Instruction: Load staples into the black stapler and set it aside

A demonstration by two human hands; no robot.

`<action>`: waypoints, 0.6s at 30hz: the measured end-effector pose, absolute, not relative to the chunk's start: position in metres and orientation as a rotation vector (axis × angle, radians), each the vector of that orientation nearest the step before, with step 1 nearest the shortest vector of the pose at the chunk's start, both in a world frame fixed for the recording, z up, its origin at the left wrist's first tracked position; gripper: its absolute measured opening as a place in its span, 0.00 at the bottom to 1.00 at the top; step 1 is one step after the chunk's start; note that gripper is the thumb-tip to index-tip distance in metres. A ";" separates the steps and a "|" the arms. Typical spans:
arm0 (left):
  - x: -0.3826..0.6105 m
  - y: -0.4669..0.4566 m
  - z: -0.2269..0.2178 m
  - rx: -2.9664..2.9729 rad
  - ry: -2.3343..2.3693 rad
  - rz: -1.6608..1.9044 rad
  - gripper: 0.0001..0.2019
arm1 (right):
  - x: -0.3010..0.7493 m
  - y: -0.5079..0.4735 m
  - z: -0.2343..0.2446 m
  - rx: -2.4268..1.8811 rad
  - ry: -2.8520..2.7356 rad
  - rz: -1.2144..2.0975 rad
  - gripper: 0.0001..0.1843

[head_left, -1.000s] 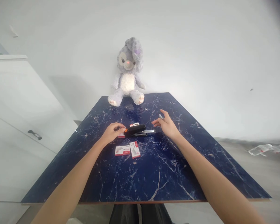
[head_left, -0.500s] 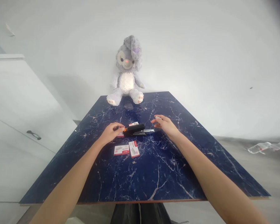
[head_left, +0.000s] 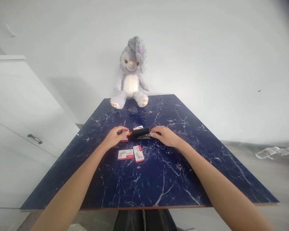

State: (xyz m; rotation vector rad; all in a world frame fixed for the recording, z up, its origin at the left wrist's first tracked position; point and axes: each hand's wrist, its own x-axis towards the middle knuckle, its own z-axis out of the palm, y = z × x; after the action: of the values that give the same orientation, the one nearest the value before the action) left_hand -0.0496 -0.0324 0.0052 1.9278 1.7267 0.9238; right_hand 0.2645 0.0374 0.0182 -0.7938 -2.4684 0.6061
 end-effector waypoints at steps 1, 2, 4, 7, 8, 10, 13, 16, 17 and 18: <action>-0.050 -0.032 0.005 1.926 1.726 0.923 0.19 | 0.265 0.038 0.017 -0.795 -2.478 0.616 0.15; -0.050 -0.032 0.005 1.925 1.726 0.923 0.19 | 0.266 0.038 0.017 -0.801 -2.486 0.623 0.16; -0.050 -0.032 0.005 1.926 1.724 0.926 0.19 | 0.267 0.039 0.016 -0.810 -2.500 0.614 0.16; -0.050 -0.032 0.005 1.920 1.714 0.926 0.19 | 0.267 0.040 0.015 -0.796 -2.525 0.572 0.16; -0.050 -0.032 0.005 1.914 1.713 0.927 0.19 | 0.267 0.040 0.014 -0.788 -2.531 0.566 0.17; -0.050 -0.032 0.005 1.905 1.713 0.934 0.19 | 0.267 0.041 0.014 -0.774 -2.534 0.568 0.17; -0.050 -0.033 0.005 1.903 1.711 0.938 0.19 | 0.267 0.041 0.014 -0.758 -2.522 0.598 0.17; -0.050 -0.033 0.005 1.904 1.703 0.928 0.19 | 0.267 0.042 0.014 -0.758 -2.503 0.639 0.17; -0.050 -0.033 0.005 1.904 1.701 0.929 0.19 | 0.267 0.043 0.014 -0.760 -2.499 0.651 0.17; -0.050 -0.033 0.005 1.904 1.699 0.930 0.19 | 0.267 0.043 0.014 -0.764 -2.498 0.659 0.17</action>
State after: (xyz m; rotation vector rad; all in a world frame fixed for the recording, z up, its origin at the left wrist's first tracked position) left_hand -0.0499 -0.0328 0.0048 1.9038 1.6990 0.9303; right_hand 0.2674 0.0429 0.0135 -0.7638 -2.4985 0.6594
